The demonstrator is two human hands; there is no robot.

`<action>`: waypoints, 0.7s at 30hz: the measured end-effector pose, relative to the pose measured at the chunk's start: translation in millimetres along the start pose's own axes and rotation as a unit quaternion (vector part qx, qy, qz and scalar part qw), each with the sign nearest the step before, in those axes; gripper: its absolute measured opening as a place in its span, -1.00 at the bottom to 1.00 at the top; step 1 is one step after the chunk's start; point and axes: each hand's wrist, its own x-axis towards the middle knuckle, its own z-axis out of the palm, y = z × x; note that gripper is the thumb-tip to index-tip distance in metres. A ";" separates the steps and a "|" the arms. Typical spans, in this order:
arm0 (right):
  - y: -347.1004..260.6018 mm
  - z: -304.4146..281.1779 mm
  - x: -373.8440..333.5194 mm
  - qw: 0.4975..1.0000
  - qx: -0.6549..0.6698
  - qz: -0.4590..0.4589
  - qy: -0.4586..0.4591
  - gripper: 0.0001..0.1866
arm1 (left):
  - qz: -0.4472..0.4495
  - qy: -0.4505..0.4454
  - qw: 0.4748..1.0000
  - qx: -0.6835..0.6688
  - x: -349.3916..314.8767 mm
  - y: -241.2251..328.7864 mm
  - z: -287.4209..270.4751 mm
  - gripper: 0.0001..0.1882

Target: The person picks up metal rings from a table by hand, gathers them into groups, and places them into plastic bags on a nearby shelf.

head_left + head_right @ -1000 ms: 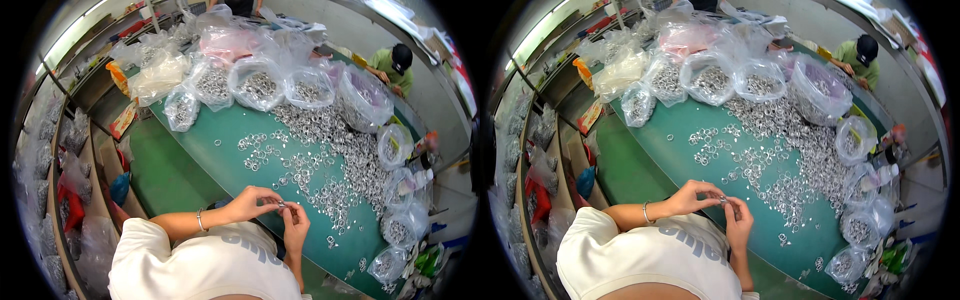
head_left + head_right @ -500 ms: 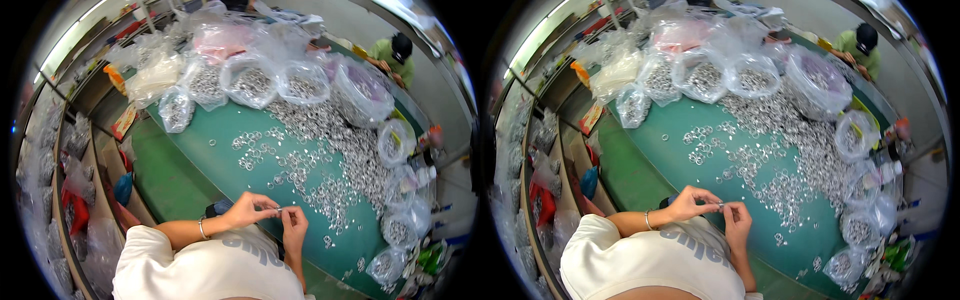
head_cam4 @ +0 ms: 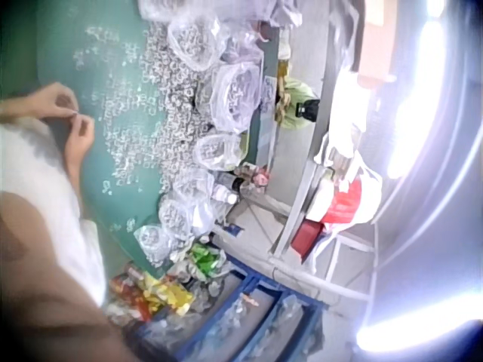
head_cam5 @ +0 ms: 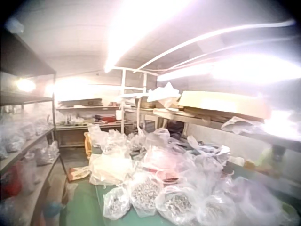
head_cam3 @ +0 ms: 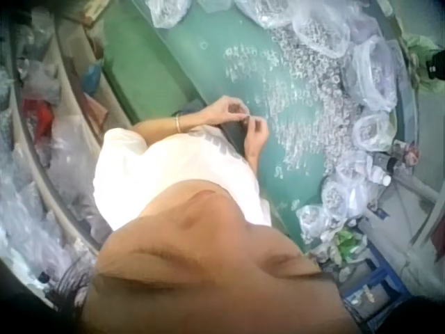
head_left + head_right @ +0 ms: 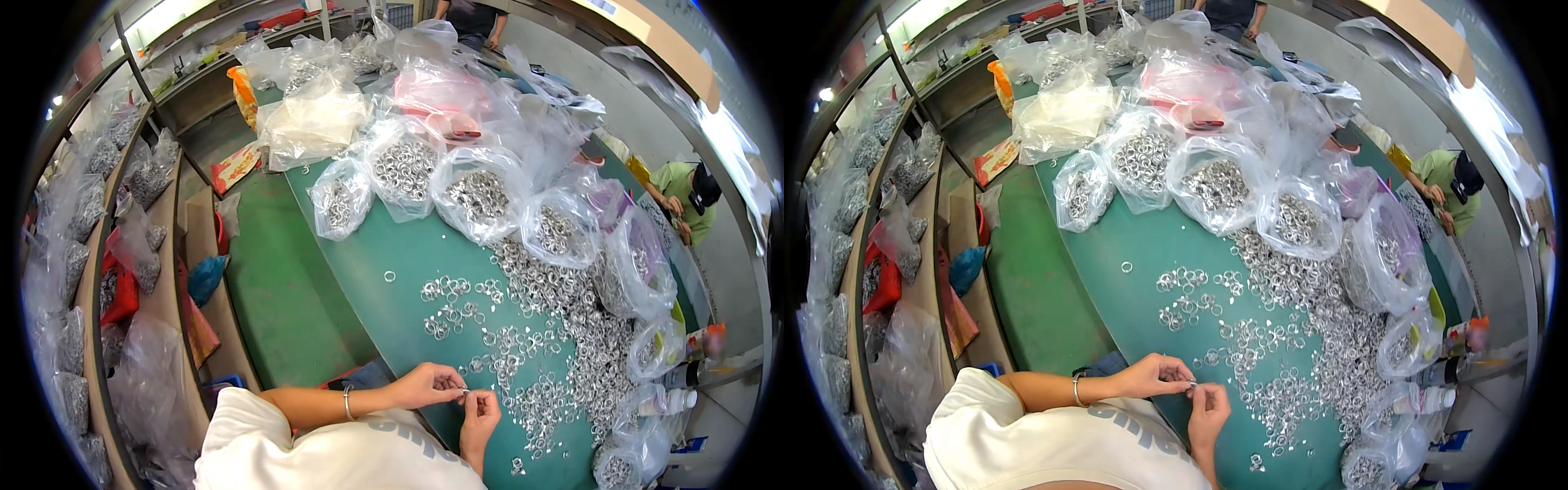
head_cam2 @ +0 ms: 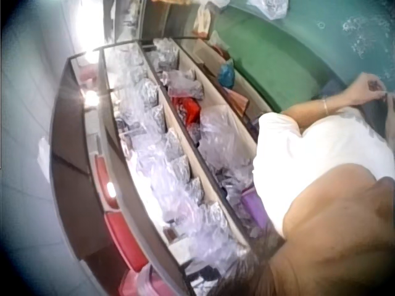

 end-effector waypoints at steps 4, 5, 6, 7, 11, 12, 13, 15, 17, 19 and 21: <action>0.5 17.8 14.7 1.000 -0.014 0.019 0.000 -0.97 | -0.017 -0.007 1.000 0.011 4.6 10.2 -25.7 -0.81; 0.0 23.7 18.0 1.000 -0.013 0.023 0.010 -0.95 | -0.011 -0.011 1.000 -0.014 6.4 10.4 -32.4 -0.81; -0.7 29.3 19.5 0.999 -0.014 0.030 0.017 -0.93 | -0.007 -0.012 0.999 -0.041 7.2 9.1 -37.7 -0.80; -0.8 34.6 20.7 0.999 -0.014 0.036 0.025 -0.91 | -0.002 -0.014 0.998 -0.069 8.6 8.3 -43.2 -0.80; 0.4 49.1 21.4 0.995 -0.038 0.034 0.080 -0.87 | -0.032 -0.077 0.997 0.001 19.8 8.7 -62.1 -0.81; 1.3 51.9 21.8 0.994 -0.051 0.029 0.090 -0.87 | -0.029 -0.083 0.996 0.009 22.0 10.2 -65.7 -0.82; 3.4 53.8 21.0 0.993 -0.063 0.023 0.099 -0.87 | -0.026 -0.089 0.996 0.017 23.6 11.8 -69.3 -0.83; 8.9 57.1 17.5 0.990 -0.083 0.001 0.118 -0.88 | 0.030 -0.062 0.998 0.009 24.1 23.7 -77.3 -0.86; 13.7 59.1 10.2 0.985 -0.106 0.016 0.136 -0.87 | 0.067 -0.034 0.996 -0.040 31.9 34.0 -97.8 -0.86; 29.9 59.3 -6.7 0.973 -0.143 -0.006 0.180 -0.86 | 0.077 0.013 0.987 -0.142 43.5 55.2 -137.7 -0.85; 36.5 60.4 -16.7 0.958 -0.157 0.028 0.240 -0.85 | 0.107 0.087 0.964 -0.226 55.9 83.8 -181.5 -0.84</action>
